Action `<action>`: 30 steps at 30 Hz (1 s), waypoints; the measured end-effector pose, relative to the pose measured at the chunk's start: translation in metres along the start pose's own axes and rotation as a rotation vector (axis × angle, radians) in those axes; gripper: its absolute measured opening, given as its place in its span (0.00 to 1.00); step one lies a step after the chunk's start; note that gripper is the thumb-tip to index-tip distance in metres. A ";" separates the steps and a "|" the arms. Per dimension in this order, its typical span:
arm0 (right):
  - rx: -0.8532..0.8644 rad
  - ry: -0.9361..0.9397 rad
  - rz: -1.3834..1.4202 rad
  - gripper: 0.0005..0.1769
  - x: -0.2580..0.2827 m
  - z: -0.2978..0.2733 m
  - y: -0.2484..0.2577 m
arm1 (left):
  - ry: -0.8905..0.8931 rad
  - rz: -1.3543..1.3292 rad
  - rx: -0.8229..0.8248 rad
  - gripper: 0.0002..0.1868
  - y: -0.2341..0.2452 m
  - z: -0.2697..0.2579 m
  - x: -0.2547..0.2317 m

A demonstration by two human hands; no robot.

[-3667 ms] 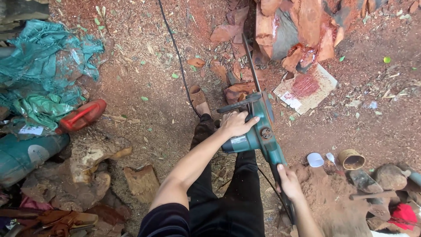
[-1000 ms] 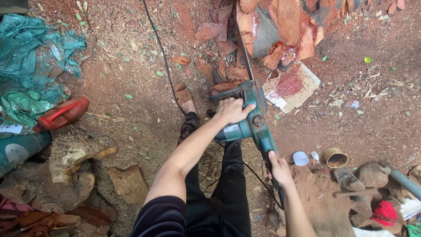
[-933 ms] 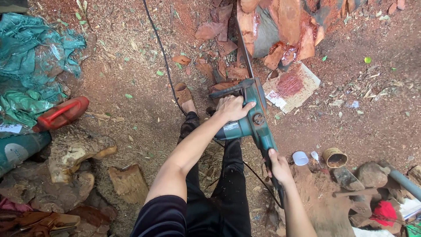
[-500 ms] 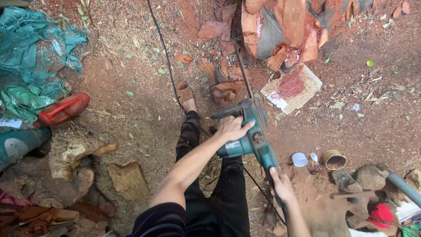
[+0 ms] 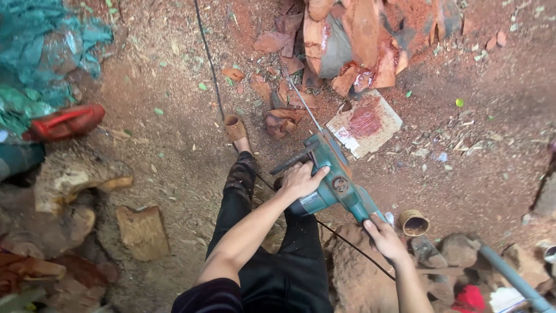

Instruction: Using an electric chainsaw to cut and shape a large wooden log on the ground

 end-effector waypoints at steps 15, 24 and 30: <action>-0.203 -0.218 -0.235 0.42 0.141 -0.009 0.033 | -0.208 -0.121 -0.047 0.46 0.026 0.085 -0.023; -0.204 -0.189 -0.198 0.36 0.143 0.006 0.031 | -0.205 -0.210 0.036 0.41 0.041 0.094 -0.030; -0.165 -0.107 -0.258 0.38 0.112 0.014 0.043 | -0.216 -0.189 -0.004 0.43 0.006 0.113 -0.025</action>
Point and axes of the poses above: each hand's wrist, its own z-axis towards the middle knuckle, its own y-axis out of the back of the hand, x = y × z, the point moved 5 cm from there along z, towards the middle knuckle, and after that the axes turned 6 degrees about -z, right-handed, at the moved point
